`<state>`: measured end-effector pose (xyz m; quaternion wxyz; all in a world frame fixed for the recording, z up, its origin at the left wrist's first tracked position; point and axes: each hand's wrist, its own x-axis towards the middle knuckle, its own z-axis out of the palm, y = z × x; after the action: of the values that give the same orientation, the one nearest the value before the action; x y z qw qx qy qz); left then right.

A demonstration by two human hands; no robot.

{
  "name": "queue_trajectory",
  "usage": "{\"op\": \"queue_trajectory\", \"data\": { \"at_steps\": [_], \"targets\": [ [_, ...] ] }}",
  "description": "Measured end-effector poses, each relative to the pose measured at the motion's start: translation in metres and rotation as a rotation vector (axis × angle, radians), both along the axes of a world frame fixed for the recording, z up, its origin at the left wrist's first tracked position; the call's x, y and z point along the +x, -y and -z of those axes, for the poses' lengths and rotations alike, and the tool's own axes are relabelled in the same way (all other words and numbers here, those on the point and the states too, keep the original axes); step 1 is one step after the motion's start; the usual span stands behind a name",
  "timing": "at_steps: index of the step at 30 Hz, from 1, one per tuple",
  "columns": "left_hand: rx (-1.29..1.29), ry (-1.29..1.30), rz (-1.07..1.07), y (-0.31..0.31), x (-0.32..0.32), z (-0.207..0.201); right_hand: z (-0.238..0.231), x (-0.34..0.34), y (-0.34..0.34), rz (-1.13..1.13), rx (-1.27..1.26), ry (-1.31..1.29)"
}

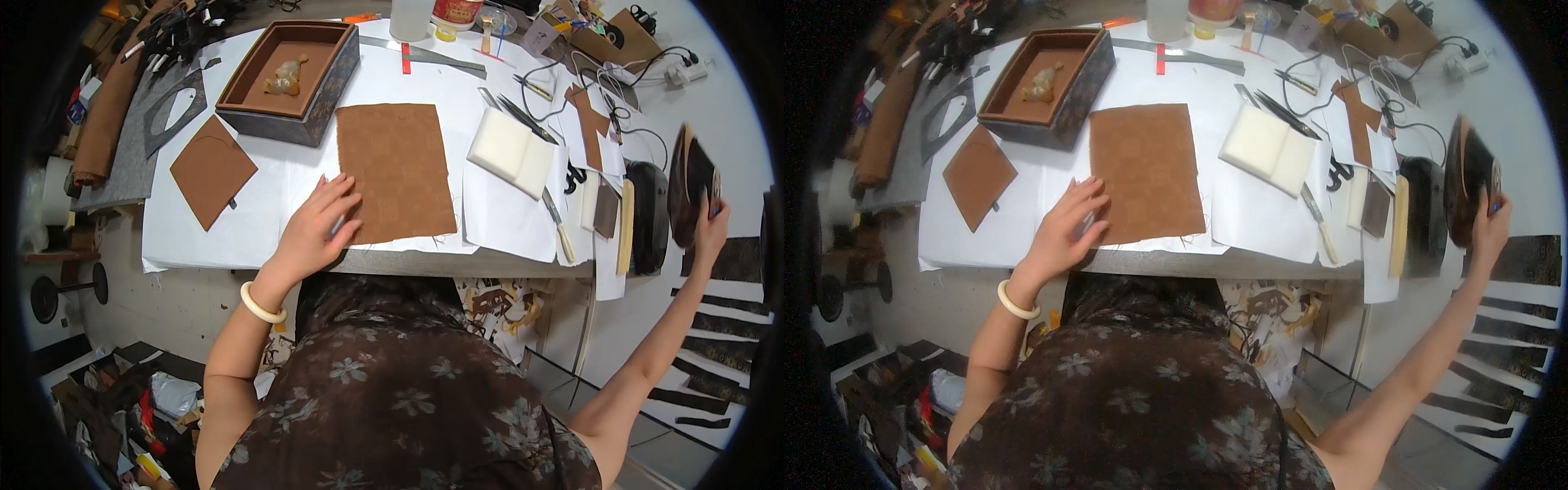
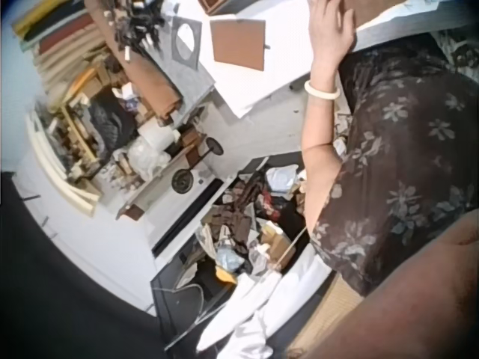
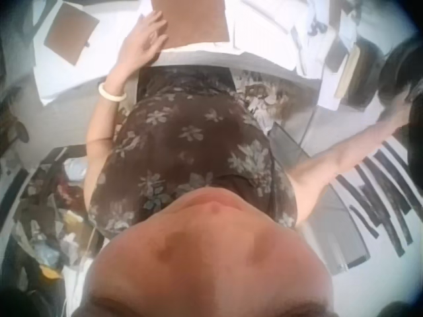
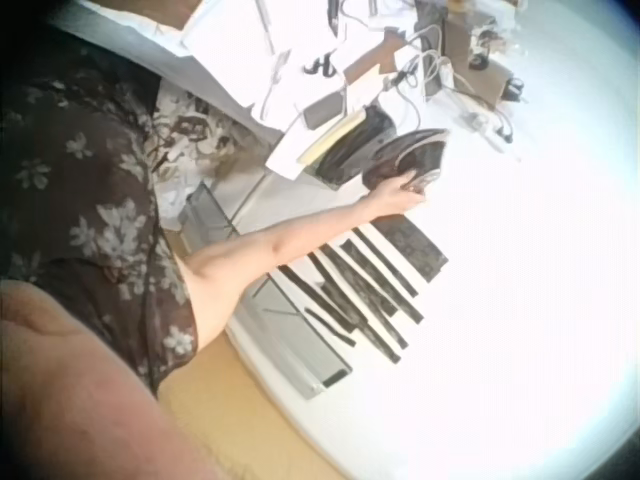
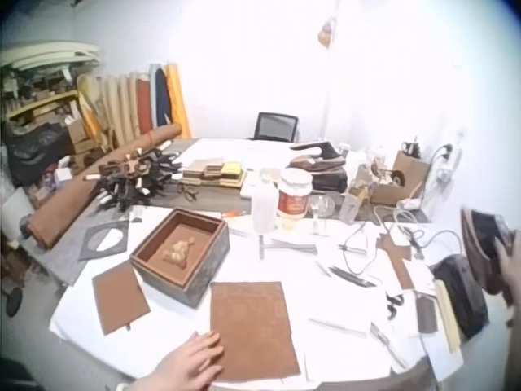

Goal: The person uses a metal ruler and a craft knife to trim a piece of brown cardboard on a white work surface. They then use an iron to press a piece of brown fabric, place the cardboard on the fabric to check alignment, and cut the fabric with scissors. The person folds the fabric around the cardboard to form a cover.

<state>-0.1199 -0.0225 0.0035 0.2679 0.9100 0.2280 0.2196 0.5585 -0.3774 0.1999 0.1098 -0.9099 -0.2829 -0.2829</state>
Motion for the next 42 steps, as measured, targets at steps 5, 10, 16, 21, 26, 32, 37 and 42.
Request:
{"op": "queue_trajectory", "data": {
  "at_steps": [5, 10, 16, 21, 26, 32, 37, 42],
  "targets": [
    [0.015, 0.035, 0.027, 0.000, 0.016, 0.002, -0.039, -0.157, -0.100, -0.306, 0.168, -0.364],
    [0.083, 0.035, -0.007, 0.001, 0.015, 0.012, 0.038, -0.317, -0.212, -0.792, 0.322, -0.935],
    [0.085, 0.098, -0.023, 0.000, 0.010, 0.024, 0.084, -0.429, -0.264, -0.819, -0.002, -0.925],
    [0.052, 0.125, -0.040, 0.002, 0.007, 0.029, 0.083, -0.440, -0.298, -0.828, -0.079, -0.749],
    [0.035, 0.208, -0.102, 0.005, 0.003, 0.027, 0.082, -0.440, -0.335, -0.792, -0.105, -0.730],
    [-0.033, 0.429, -0.237, -0.002, -0.002, 0.027, 0.082, -0.452, -0.323, -0.813, -0.136, -0.786],
    [-0.042, 0.528, -0.289, -0.002, -0.005, 0.024, 0.080, -0.463, -0.330, -0.772, -0.174, -0.777],
    [-0.070, 0.591, -0.319, -0.003, -0.004, 0.027, 0.083, -0.480, -0.321, -0.850, -0.095, -0.793]
  ]
}}
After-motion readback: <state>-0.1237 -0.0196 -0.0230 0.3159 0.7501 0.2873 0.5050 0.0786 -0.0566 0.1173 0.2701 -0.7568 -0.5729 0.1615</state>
